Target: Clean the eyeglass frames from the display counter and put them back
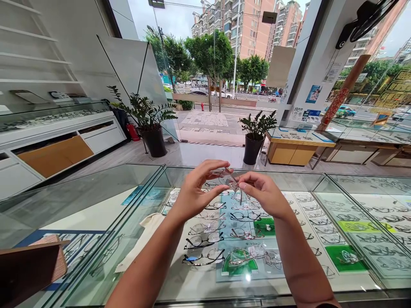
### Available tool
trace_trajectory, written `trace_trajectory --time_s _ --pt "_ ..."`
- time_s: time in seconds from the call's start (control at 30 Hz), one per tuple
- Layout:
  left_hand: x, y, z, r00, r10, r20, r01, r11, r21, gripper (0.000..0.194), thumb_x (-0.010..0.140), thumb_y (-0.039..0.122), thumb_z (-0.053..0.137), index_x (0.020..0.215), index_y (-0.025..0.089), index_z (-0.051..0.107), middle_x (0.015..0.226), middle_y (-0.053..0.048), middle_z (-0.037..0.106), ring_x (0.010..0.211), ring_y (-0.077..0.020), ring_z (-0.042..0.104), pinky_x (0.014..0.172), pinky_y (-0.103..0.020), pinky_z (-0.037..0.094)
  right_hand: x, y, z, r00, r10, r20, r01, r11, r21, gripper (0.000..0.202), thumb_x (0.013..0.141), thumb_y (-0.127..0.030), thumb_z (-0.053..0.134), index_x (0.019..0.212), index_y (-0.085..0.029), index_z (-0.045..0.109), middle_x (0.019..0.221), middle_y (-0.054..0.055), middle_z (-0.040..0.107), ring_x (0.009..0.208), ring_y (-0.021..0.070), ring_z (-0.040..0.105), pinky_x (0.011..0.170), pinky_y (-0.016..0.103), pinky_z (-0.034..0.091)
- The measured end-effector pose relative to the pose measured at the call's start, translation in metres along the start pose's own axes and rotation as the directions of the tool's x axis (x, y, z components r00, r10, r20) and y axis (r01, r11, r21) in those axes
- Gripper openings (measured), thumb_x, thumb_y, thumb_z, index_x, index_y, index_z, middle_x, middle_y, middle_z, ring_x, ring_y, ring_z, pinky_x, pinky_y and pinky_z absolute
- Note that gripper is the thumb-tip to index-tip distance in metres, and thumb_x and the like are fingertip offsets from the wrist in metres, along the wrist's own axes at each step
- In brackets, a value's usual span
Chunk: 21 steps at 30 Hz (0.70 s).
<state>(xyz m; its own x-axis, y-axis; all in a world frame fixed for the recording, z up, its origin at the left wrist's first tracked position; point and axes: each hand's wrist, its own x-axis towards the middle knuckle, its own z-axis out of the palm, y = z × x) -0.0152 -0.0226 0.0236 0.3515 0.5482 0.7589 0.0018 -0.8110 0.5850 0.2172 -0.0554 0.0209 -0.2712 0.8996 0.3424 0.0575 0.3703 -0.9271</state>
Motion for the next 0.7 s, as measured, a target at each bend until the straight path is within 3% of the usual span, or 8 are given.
trace_trajectory --time_s 0.2,0.23,0.3,0.37,0.4,0.47,0.53,0.7 --pt "0.001 -0.005 0.002 1.0 -0.016 0.023 0.016 1.0 0.002 0.062 0.094 0.033 0.079 0.151 0.031 0.055 0.142 -0.014 0.064 0.123 -0.0268 0.072 0.103 -0.043 0.064 0.001 0.001 0.004 0.996 -0.011 -0.085 0.011 1.0 -0.003 0.025 0.093 -0.047 0.076 0.095 -0.022 0.076 0.098 0.005 0.079 0.089 0.0197 0.07 0.081 0.035 0.057" --pt "0.001 -0.004 0.004 1.0 -0.005 -0.023 0.006 0.998 0.061 0.065 0.093 0.037 0.079 0.153 0.031 0.052 0.143 -0.015 0.063 0.125 -0.027 0.07 0.105 -0.045 0.062 0.001 0.001 0.004 0.993 -0.015 -0.113 0.014 1.0 -0.015 0.026 0.093 -0.047 0.076 0.095 -0.022 0.076 0.097 0.006 0.079 0.088 0.0199 0.071 0.08 0.035 0.058" --pt "-0.001 -0.001 0.009 0.971 0.069 -0.231 -0.007 0.966 0.258 0.064 0.091 0.042 0.081 0.148 0.029 0.056 0.138 -0.013 0.064 0.121 -0.0258 0.069 0.105 -0.045 0.06 0.001 0.002 0.004 0.981 -0.046 -0.19 0.037 0.998 -0.055 0.027 0.094 -0.048 0.074 0.094 -0.021 0.076 0.096 0.006 0.08 0.089 0.021 0.072 0.082 0.036 0.059" --pt "-0.004 0.005 0.017 0.898 0.173 -0.405 0.024 0.899 0.437 0.039 0.092 0.038 0.08 0.127 0.025 0.069 0.113 -0.008 0.069 0.101 -0.021 0.068 0.092 -0.039 0.059 0.002 0.004 0.005 0.958 -0.099 -0.269 0.069 0.991 -0.118 0.026 0.096 -0.048 0.072 0.095 -0.021 0.076 0.099 0.008 0.081 0.095 0.0232 0.074 0.089 0.039 0.059" --pt "-0.006 0.008 0.022 0.89 0.178 -0.419 0.046 0.88 0.473 0.023 0.094 0.034 0.077 0.115 0.024 0.074 0.098 -0.005 0.069 0.088 -0.0181 0.065 0.082 -0.034 0.057 0.003 0.006 0.007 0.946 -0.124 -0.298 0.079 0.984 -0.157 0.025 0.096 -0.047 0.072 0.096 -0.022 0.076 0.102 0.008 0.081 0.099 0.0244 0.075 0.092 0.04 0.059" --pt "-0.009 0.012 0.03 0.945 0.068 -0.32 0.087 0.891 0.446 0.01 0.099 0.03 0.071 0.099 0.023 0.078 0.076 0.0 0.061 0.069 -0.0141 0.056 0.067 -0.029 0.048 0.003 0.009 0.012 0.925 -0.177 -0.337 0.097 0.966 -0.239 0.022 0.097 -0.044 0.07 0.098 -0.023 0.076 0.107 0.008 0.082 0.104 0.0262 0.076 0.095 0.041 0.058" --pt "-0.01 0.013 0.036 0.974 -0.109 -0.196 0.175 0.916 0.361 0.017 0.101 0.033 0.067 0.099 0.022 0.08 0.068 0.002 0.056 0.063 -0.0127 0.05 0.061 -0.028 0.041 0.004 0.01 0.02 0.903 -0.247 -0.352 0.127 0.935 -0.33 0.017 0.099 -0.04 0.068 0.099 -0.024 0.076 0.109 0.008 0.082 0.107 0.0271 0.076 0.096 0.042 0.058" --pt "-0.007 0.003 0.039 0.911 -0.349 -0.218 0.386 0.909 0.158 0.024 0.097 0.042 0.071 0.099 0.021 0.082 0.065 0.004 0.047 0.062 -0.0121 0.045 0.06 -0.027 0.036 0.003 0.012 0.042 0.849 -0.424 -0.316 0.203 0.813 -0.546 0.015 0.104 -0.027 0.059 0.107 -0.026 0.075 0.116 0.01 0.08 0.116 0.0275 0.074 0.102 0.046 0.057"
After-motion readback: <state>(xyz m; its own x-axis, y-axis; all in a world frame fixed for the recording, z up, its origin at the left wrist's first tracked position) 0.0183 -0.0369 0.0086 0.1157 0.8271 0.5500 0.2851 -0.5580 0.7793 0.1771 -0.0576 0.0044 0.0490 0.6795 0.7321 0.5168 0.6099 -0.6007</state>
